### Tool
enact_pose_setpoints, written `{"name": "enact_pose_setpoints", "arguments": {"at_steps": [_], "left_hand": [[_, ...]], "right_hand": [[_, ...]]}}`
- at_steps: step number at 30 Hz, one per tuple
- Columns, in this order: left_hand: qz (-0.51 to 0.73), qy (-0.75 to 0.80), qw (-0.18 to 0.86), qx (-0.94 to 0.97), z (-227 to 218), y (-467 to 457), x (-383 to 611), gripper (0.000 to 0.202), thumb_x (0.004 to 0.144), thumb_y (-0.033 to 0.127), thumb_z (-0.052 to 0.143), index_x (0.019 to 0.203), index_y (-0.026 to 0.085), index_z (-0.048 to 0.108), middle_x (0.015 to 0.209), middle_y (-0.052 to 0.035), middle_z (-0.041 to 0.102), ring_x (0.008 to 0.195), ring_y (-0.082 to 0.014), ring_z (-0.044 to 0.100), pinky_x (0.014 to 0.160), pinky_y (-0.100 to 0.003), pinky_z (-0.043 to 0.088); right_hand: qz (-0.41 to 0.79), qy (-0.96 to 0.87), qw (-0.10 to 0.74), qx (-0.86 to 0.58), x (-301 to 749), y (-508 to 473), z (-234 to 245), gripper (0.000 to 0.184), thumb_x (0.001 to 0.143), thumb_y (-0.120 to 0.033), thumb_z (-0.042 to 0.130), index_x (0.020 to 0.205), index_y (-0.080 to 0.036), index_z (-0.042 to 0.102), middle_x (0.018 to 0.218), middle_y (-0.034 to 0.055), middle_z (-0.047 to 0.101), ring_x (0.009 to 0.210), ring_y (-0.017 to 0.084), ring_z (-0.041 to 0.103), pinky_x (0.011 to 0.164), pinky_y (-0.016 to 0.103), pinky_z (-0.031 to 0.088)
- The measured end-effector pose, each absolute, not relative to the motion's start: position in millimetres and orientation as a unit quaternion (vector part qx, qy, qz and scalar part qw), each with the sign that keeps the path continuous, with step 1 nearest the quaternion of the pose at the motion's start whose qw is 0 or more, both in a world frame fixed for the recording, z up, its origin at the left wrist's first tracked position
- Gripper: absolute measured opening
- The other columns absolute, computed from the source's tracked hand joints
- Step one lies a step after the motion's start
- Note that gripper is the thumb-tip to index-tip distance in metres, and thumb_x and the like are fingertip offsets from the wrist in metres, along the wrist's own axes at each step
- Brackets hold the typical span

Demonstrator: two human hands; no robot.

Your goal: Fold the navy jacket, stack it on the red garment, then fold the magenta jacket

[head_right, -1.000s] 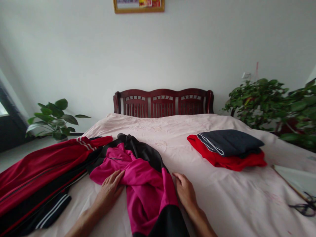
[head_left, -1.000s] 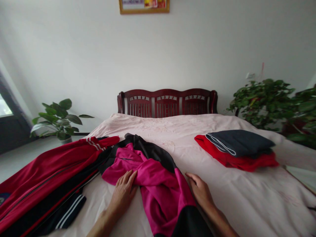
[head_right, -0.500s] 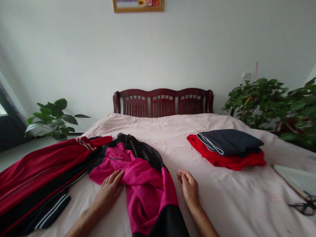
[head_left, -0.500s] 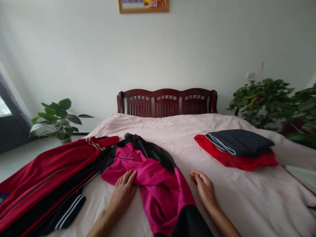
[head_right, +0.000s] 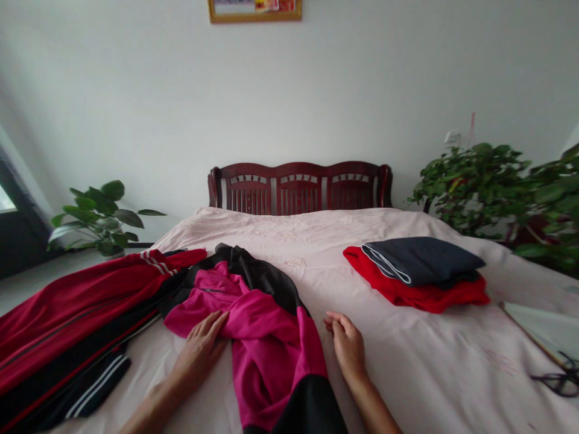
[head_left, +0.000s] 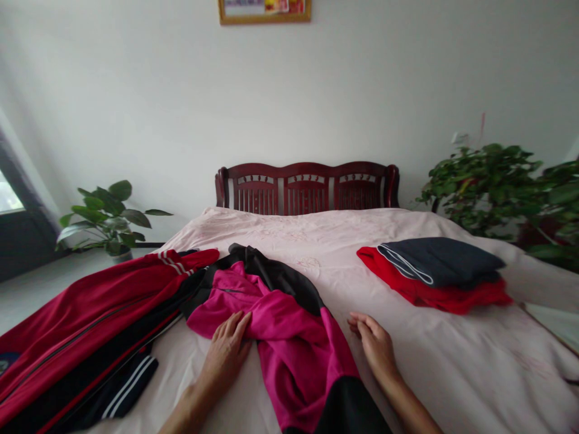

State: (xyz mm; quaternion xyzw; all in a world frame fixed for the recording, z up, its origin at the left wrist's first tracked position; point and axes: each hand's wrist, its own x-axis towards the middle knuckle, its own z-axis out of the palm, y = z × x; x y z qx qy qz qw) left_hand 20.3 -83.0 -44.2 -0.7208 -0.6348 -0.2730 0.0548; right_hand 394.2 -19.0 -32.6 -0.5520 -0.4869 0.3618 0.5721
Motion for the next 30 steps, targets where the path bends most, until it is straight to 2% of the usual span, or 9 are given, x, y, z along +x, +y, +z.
{"name": "enact_pose_setpoints", "arguments": {"at_steps": [30], "left_hand": [[-0.27, -0.631, 0.046, -0.726, -45.7, -81.9, 18.6, 0.055, 0.089, 0.022, 0.053, 0.144, 0.021, 0.051, 0.143, -0.0132, 0.055, 0.132, -0.0284, 0.05, 0.11, -0.048, 0.042]], "right_hand": [[0.375, -0.477, 0.575, -0.549, 394.3, -17.5, -34.7, 0.04, 0.071, -0.049, 0.056, 0.094, -0.019, 0.071, 0.089, 0.0107, 0.077, 0.088, 0.028, 0.073, 0.088, 0.042, 0.056]]}}
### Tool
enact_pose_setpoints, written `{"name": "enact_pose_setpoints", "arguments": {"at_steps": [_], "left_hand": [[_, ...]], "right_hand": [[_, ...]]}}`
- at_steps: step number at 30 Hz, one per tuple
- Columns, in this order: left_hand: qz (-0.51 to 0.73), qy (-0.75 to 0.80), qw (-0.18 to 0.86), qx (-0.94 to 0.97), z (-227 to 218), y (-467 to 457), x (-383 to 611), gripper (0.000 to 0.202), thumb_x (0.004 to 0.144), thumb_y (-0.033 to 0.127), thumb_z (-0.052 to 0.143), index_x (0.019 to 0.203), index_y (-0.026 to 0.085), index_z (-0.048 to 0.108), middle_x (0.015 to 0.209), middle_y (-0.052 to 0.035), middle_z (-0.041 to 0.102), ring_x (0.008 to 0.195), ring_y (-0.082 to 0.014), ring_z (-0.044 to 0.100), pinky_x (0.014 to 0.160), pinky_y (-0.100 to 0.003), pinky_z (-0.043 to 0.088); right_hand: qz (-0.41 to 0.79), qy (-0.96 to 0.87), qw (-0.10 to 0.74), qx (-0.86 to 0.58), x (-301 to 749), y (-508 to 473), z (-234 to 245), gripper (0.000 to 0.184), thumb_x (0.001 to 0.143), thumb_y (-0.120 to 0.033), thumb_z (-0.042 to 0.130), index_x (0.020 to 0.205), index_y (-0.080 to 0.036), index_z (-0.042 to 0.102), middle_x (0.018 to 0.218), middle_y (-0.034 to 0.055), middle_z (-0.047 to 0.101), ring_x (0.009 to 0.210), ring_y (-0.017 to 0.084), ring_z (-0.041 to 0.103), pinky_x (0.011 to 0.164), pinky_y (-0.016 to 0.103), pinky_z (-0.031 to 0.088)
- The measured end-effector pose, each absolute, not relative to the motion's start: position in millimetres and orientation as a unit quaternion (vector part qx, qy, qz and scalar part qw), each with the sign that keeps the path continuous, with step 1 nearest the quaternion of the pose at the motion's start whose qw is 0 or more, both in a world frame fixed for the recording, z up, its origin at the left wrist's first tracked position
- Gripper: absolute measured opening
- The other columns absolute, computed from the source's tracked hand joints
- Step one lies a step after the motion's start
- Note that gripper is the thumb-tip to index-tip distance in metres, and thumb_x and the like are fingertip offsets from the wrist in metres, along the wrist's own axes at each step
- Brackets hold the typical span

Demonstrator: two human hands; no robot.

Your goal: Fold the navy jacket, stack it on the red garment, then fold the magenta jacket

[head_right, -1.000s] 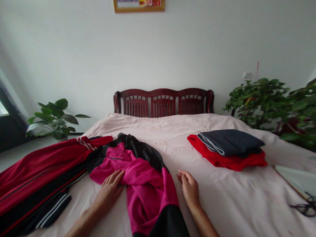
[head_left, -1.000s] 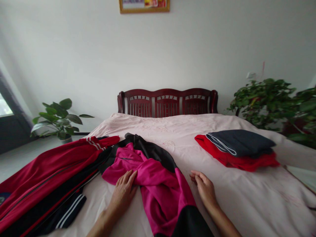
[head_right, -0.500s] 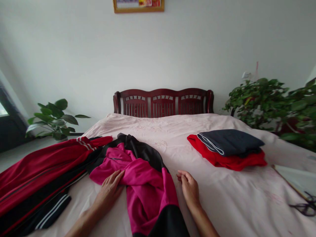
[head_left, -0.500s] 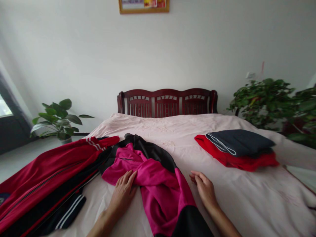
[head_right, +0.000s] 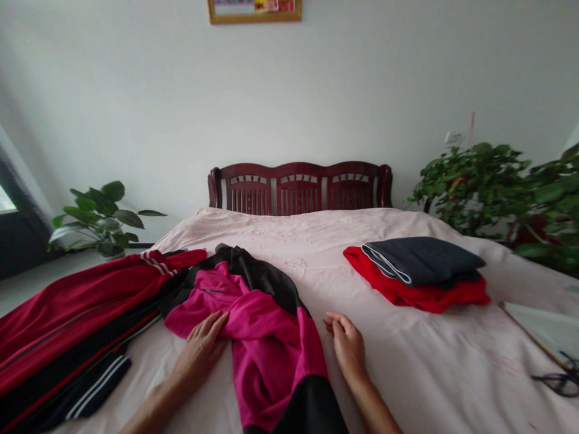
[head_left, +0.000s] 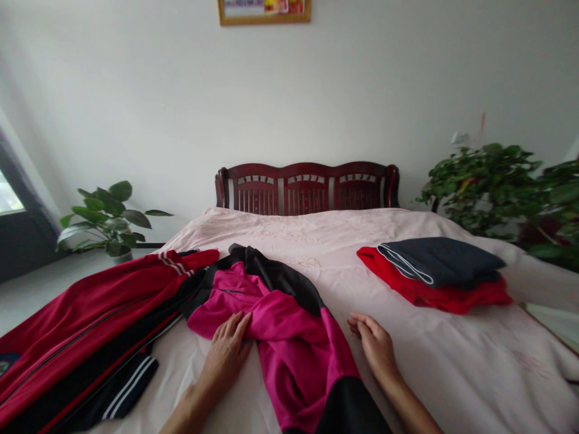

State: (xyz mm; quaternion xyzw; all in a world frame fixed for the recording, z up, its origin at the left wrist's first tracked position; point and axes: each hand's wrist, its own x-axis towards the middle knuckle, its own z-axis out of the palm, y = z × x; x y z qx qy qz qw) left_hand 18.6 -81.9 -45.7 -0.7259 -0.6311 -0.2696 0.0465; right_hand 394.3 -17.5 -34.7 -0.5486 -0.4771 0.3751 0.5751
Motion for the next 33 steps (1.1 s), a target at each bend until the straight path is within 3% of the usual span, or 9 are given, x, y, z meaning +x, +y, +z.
{"name": "enact_pose_setpoints", "arguments": {"at_steps": [33], "left_hand": [[-0.271, -0.631, 0.051, -0.725, -46.0, -82.2, 18.9, 0.054, 0.089, 0.022, 0.052, 0.143, 0.021, 0.051, 0.142, -0.0125, 0.055, 0.131, -0.0279, 0.05, 0.111, -0.047, 0.041]], "right_hand": [[0.365, -0.481, 0.58, -0.547, 393.9, -19.7, -32.2, 0.039, 0.072, -0.049, 0.059, 0.093, -0.019, 0.072, 0.087, 0.0104, 0.077, 0.085, 0.028, 0.073, 0.085, 0.042, 0.058]]}}
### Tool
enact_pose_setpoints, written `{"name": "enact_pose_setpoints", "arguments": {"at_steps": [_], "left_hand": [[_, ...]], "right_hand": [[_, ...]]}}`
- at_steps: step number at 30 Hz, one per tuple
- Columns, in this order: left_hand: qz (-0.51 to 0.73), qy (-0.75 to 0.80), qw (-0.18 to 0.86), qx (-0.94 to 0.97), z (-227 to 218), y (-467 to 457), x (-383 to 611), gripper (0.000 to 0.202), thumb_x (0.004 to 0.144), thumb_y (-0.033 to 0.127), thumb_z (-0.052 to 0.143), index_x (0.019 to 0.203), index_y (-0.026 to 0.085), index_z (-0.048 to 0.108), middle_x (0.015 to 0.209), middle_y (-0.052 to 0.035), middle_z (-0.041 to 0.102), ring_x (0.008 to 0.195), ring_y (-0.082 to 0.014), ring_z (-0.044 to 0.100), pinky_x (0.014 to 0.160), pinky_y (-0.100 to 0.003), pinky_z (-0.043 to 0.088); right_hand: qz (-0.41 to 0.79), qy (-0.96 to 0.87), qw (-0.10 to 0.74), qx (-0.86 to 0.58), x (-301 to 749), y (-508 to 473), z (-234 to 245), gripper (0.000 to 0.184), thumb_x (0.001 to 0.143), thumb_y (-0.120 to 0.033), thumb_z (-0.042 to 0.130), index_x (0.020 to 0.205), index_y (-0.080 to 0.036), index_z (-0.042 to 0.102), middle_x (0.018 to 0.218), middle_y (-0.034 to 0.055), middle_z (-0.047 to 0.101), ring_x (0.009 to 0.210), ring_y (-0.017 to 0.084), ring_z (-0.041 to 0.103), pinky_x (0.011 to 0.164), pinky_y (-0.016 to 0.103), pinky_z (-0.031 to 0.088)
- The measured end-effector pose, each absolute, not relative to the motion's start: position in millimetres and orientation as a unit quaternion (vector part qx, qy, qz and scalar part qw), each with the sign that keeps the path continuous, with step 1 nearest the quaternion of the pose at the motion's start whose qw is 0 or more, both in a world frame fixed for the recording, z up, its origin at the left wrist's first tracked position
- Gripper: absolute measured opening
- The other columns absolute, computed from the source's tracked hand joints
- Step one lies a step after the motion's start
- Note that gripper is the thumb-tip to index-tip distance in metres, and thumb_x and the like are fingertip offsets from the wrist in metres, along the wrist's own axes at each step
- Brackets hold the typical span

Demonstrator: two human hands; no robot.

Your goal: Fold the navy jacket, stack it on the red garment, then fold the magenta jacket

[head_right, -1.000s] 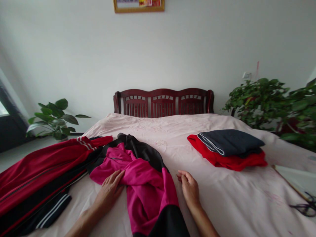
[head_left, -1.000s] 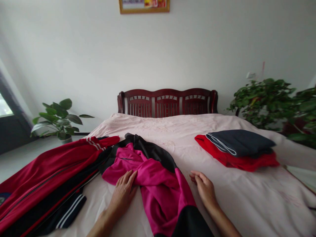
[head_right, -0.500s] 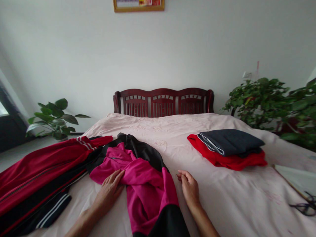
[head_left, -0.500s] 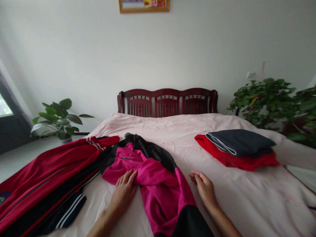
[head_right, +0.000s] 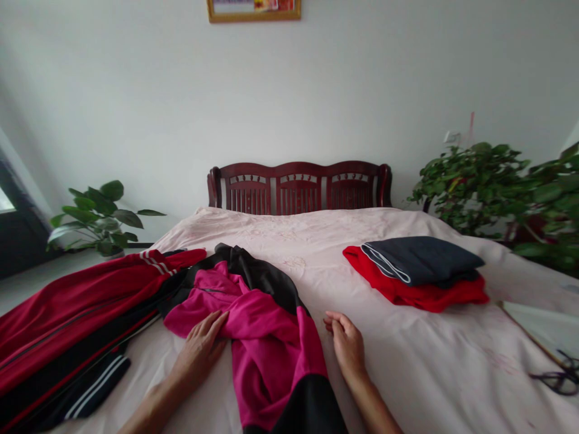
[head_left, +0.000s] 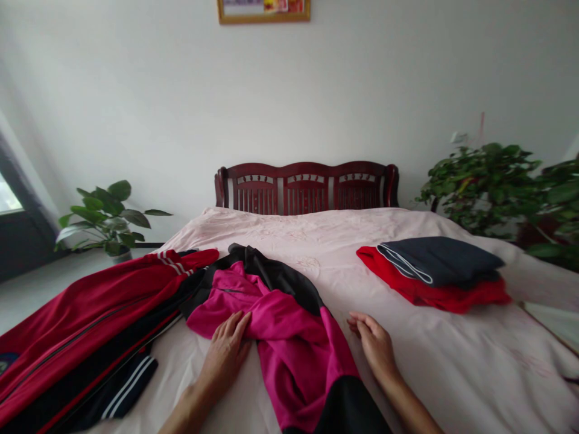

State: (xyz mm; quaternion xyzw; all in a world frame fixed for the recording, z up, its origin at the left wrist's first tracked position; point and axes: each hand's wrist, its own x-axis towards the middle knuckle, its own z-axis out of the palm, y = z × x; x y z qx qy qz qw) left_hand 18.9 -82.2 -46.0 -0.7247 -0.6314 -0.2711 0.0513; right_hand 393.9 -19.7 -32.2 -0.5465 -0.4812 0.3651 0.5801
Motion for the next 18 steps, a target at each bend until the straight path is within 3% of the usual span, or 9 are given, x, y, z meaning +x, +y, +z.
{"name": "enact_pose_setpoints", "arguments": {"at_steps": [6, 10, 13, 16, 18], "left_hand": [[-0.269, -0.631, 0.056, -0.726, -45.0, -83.0, 19.7, 0.054, 0.089, 0.022, 0.052, 0.143, 0.021, 0.051, 0.142, -0.0128, 0.055, 0.132, -0.0284, 0.05, 0.11, -0.048, 0.042], [-0.267, -0.632, 0.054, -0.725, -44.6, -82.8, 20.0, 0.054, 0.089, 0.022, 0.053, 0.143, 0.02, 0.051, 0.142, -0.0123, 0.055, 0.132, -0.0273, 0.051, 0.111, -0.046, 0.042], [-0.264, -0.635, 0.049, -0.724, -44.5, -82.3, 20.1, 0.055, 0.089, 0.021, 0.053, 0.143, 0.019, 0.051, 0.142, -0.0127, 0.055, 0.132, -0.0276, 0.05, 0.111, -0.046, 0.041], [-0.267, -0.634, 0.047, -0.724, -44.1, -82.2, 20.5, 0.054, 0.089, 0.021, 0.052, 0.143, 0.02, 0.051, 0.142, -0.0123, 0.055, 0.131, -0.0274, 0.051, 0.111, -0.047, 0.041], [-0.27, -0.632, 0.043, -0.725, -43.4, -82.8, 21.1, 0.054, 0.089, 0.022, 0.052, 0.143, 0.021, 0.051, 0.142, -0.012, 0.055, 0.131, -0.0273, 0.051, 0.111, -0.047, 0.041]], "right_hand": [[0.376, -0.493, 0.577, -0.532, 391.1, -25.1, -23.5, 0.051, 0.078, -0.059, 0.058, 0.103, -0.018, 0.071, 0.098, 0.0127, 0.076, 0.093, 0.029, 0.072, 0.09, 0.043, 0.056], [0.338, -0.604, 0.573, -0.44, 382.2, -39.4, -7.3, 0.054, 0.09, -0.059, 0.048, 0.125, -0.022, 0.066, 0.137, 0.01, 0.062, 0.13, 0.026, 0.053, 0.115, 0.042, 0.037], [0.327, -0.684, 0.531, -0.378, 371.2, -54.8, 8.0, 0.052, 0.096, -0.056, 0.039, 0.134, -0.027, 0.06, 0.151, 0.0053, 0.047, 0.141, 0.024, 0.04, 0.12, 0.042, 0.028], [0.321, -0.749, 0.475, -0.333, 358.8, -70.5, 27.2, 0.052, 0.099, -0.055, 0.032, 0.134, -0.029, 0.06, 0.154, 0.0029, 0.044, 0.146, 0.025, 0.031, 0.121, 0.047, 0.026], [0.292, -0.793, 0.439, -0.306, 350.6, -78.7, 39.6, 0.052, 0.099, -0.057, 0.029, 0.123, -0.03, 0.068, 0.142, 0.0037, 0.056, 0.144, 0.026, 0.033, 0.121, 0.051, 0.023]]}}
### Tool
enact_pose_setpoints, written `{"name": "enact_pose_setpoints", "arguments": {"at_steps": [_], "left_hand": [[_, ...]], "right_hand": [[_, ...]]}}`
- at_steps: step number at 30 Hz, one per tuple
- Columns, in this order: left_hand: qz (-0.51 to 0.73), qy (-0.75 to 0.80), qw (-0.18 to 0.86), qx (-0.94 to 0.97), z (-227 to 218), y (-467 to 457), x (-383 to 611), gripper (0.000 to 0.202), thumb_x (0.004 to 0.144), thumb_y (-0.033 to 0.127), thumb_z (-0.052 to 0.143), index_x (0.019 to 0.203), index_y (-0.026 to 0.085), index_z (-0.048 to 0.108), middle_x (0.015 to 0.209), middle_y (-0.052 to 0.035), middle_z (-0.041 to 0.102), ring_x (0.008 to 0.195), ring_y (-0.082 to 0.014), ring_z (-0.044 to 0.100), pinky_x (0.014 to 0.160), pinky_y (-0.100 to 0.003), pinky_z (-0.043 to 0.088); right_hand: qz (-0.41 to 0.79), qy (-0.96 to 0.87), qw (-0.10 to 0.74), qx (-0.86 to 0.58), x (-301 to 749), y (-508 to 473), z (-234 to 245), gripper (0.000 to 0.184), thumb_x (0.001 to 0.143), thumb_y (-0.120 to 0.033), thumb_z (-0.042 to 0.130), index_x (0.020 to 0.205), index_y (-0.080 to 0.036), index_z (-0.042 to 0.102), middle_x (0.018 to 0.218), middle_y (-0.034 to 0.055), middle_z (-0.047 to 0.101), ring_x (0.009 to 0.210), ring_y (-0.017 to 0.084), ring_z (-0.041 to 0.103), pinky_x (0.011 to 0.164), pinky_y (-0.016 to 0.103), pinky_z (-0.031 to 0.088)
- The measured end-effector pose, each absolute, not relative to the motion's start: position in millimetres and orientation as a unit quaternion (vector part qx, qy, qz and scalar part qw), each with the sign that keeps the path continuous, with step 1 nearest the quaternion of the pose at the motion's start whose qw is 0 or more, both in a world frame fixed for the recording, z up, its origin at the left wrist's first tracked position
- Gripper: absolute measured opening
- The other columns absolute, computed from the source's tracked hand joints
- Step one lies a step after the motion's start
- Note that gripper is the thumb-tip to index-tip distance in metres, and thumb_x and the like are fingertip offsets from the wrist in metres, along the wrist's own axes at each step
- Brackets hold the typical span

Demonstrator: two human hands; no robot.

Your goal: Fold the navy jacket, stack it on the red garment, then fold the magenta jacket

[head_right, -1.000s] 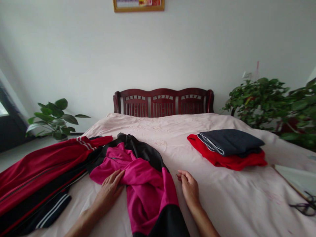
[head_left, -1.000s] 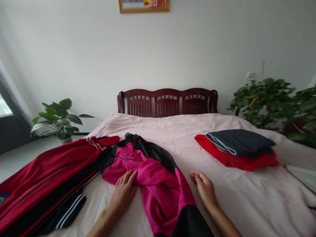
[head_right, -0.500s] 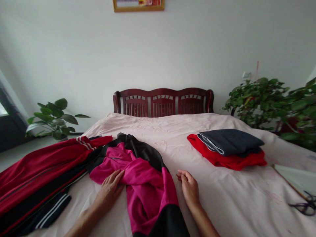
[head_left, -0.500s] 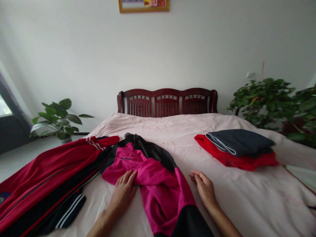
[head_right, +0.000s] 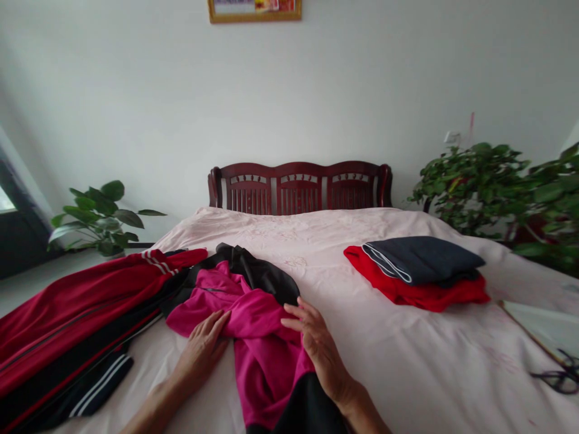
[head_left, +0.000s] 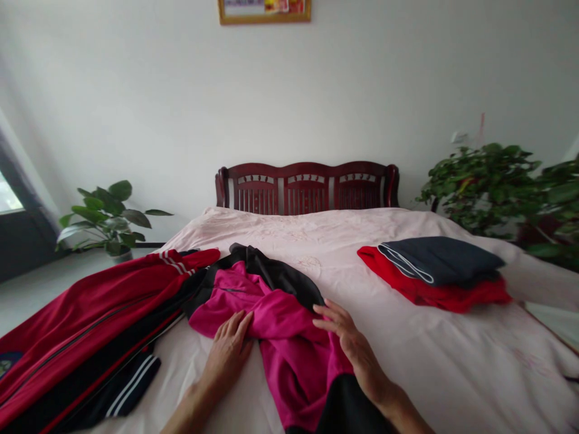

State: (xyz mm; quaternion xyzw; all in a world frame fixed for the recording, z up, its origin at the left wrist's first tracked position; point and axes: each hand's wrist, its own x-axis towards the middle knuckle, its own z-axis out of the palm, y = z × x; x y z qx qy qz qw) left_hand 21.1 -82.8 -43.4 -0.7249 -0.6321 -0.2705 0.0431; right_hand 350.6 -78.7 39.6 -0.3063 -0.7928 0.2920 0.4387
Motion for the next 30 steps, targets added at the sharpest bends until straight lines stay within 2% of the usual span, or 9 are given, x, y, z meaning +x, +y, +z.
{"name": "enact_pose_setpoints", "arguments": {"at_steps": [2, 4, 6, 8, 11, 13, 18, 23, 30], "left_hand": [[-0.271, -0.633, 0.037, -0.724, -42.6, -83.8, 21.6, 0.054, 0.089, 0.021, 0.052, 0.143, 0.022, 0.05, 0.143, -0.0119, 0.055, 0.132, -0.0276, 0.05, 0.111, -0.048, 0.041], [-0.271, -0.633, 0.032, -0.725, -42.2, -84.6, 21.6, 0.055, 0.089, 0.021, 0.052, 0.144, 0.021, 0.05, 0.143, -0.0122, 0.055, 0.132, -0.028, 0.05, 0.111, -0.049, 0.041], [-0.274, -0.63, 0.032, -0.726, -42.6, -84.8, 21.2, 0.055, 0.089, 0.021, 0.052, 0.144, 0.021, 0.05, 0.143, -0.0123, 0.054, 0.132, -0.028, 0.049, 0.111, -0.048, 0.041], [-0.279, -0.63, 0.034, -0.724, -43.2, -84.4, 20.7, 0.055, 0.089, 0.021, 0.052, 0.144, 0.022, 0.05, 0.143, -0.0118, 0.055, 0.132, -0.0277, 0.05, 0.111, -0.048, 0.041], [-0.281, -0.635, 0.03, -0.719, -43.3, -83.7, 20.3, 0.053, 0.088, 0.02, 0.052, 0.142, 0.023, 0.052, 0.142, -0.0106, 0.055, 0.131, -0.0277, 0.05, 0.11, -0.049, 0.041], [-0.281, -0.635, 0.021, -0.719, -42.0, -84.0, 20.3, 0.053, 0.088, 0.019, 0.051, 0.141, 0.022, 0.053, 0.141, -0.0109, 0.055, 0.131, -0.0276, 0.05, 0.111, -0.048, 0.041], [-0.313, -0.63, -0.02, -0.71, -35.5, -87.1, 19.0, 0.054, 0.088, 0.019, 0.049, 0.141, 0.02, 0.051, 0.127, -0.0107, 0.06, 0.117, -0.0233, 0.058, 0.104, -0.042, 0.046], [-0.338, -0.633, -0.047, -0.695, -32.2, -88.1, 15.3, 0.043, 0.089, 0.022, 0.048, 0.13, 0.02, 0.06, 0.11, -0.0094, 0.066, 0.104, -0.0243, 0.061, 0.095, -0.043, 0.051], [-0.351, -0.627, -0.053, -0.694, -30.8, -88.4, 14.3, 0.033, 0.091, 0.023, 0.044, 0.115, 0.022, 0.068, 0.101, -0.007, 0.068, 0.098, -0.0228, 0.064, 0.088, -0.039, 0.052]], "right_hand": [[0.254, -0.835, 0.4, -0.279, 342.9, -83.8, 47.3, 0.053, 0.1, -0.056, 0.027, 0.104, -0.029, 0.073, 0.113, 0.0043, 0.071, 0.131, 0.025, 0.048, 0.121, 0.053, 0.019], [0.216, -0.867, 0.366, -0.258, 336.0, -85.6, 47.1, 0.054, 0.101, -0.053, 0.027, 0.084, -0.028, 0.072, 0.083, 0.0018, 0.07, 0.103, 0.022, 0.061, 0.119, 0.051, 0.021], [0.184, -0.885, 0.343, -0.255, 330.9, -84.7, 39.7, 0.056, 0.102, -0.05, 0.025, 0.071, -0.026, 0.066, 0.067, -0.0003, 0.063, 0.078, 0.018, 0.06, 0.113, 0.046, 0.031], [0.155, -0.892, 0.324, -0.273, 328.9, -82.3, 29.2, 0.058, 0.103, -0.047, 0.024, 0.064, -0.024, 0.061, 0.061, 0.0001, 0.06, 0.067, 0.017, 0.056, 0.099, 0.039, 0.042], [0.126, -0.887, 0.299, -0.328, 332.4, -77.5, 18.0, 0.055, 0.102, -0.044, 0.026, 0.063, -0.023, 0.059, 0.062, 0.002, 0.062, 0.064, 0.017, 0.057, 0.075, 0.031, 0.043], [0.122, -0.876, 0.286, -0.369, 339.2, -73.4, 16.6, 0.053, 0.102, -0.043, 0.028, 0.065, -0.023, 0.06, 0.065, 0.0026, 0.065, 0.064, 0.017, 0.06, 0.068, 0.029, 0.04], [0.067, -0.822, 0.293, -0.484, 368.6, -57.9, 22.8, 0.049, 0.099, -0.044, 0.031, 0.067, -0.024, 0.062, 0.068, 0.0052, 0.07, 0.065, 0.019, 0.065, 0.064, 0.028, 0.038], [0.0, -0.76, 0.284, -0.585, 395.9, -42.0, 18.9, 0.045, 0.095, -0.045, 0.036, 0.065, -0.026, 0.064, 0.068, 0.007, 0.072, 0.066, 0.022, 0.067, 0.062, 0.03, 0.037], [0.077, -0.735, 0.237, -0.631, 402.4, -27.0, -5.7, 0.043, 0.094, -0.047, 0.035, 0.07, -0.028, 0.065, 0.075, 0.0038, 0.076, 0.072, 0.022, 0.07, 0.062, 0.028, 0.039]]}}
